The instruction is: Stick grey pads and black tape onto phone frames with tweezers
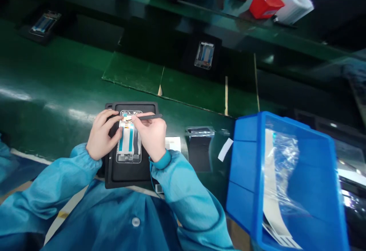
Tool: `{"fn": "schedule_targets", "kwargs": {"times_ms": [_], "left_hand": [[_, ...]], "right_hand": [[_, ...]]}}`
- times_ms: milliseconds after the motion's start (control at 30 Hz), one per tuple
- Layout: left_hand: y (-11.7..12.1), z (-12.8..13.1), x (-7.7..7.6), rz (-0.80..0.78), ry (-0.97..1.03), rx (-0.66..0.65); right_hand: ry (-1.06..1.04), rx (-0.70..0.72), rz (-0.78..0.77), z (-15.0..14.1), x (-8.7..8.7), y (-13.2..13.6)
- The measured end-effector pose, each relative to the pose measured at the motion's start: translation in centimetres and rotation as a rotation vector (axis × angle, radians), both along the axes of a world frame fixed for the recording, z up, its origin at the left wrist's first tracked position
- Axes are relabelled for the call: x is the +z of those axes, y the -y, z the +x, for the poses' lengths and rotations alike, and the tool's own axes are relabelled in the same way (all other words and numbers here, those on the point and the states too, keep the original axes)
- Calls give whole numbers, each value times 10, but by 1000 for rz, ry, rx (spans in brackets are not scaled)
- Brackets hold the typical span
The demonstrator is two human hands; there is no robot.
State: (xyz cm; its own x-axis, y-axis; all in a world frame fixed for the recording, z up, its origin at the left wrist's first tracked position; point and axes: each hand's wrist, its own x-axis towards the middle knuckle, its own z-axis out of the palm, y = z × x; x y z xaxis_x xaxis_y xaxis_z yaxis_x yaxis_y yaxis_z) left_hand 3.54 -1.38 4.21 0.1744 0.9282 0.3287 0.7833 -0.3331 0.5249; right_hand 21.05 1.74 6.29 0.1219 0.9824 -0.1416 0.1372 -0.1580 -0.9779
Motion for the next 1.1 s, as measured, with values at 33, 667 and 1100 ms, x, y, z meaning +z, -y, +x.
{"fn": "schedule_targets", "kwargs": {"times_ms": [33, 667, 1100], "left_hand": [[0, 0, -1, 2, 10, 4], [2, 2, -4, 14, 21, 6], [2, 2, -3, 73, -23, -2]], "right_hand": [[10, -10, 10, -1, -1, 1], [100, -24, 18, -3, 0, 9], [170, -9, 20, -2, -2, 9]]}}
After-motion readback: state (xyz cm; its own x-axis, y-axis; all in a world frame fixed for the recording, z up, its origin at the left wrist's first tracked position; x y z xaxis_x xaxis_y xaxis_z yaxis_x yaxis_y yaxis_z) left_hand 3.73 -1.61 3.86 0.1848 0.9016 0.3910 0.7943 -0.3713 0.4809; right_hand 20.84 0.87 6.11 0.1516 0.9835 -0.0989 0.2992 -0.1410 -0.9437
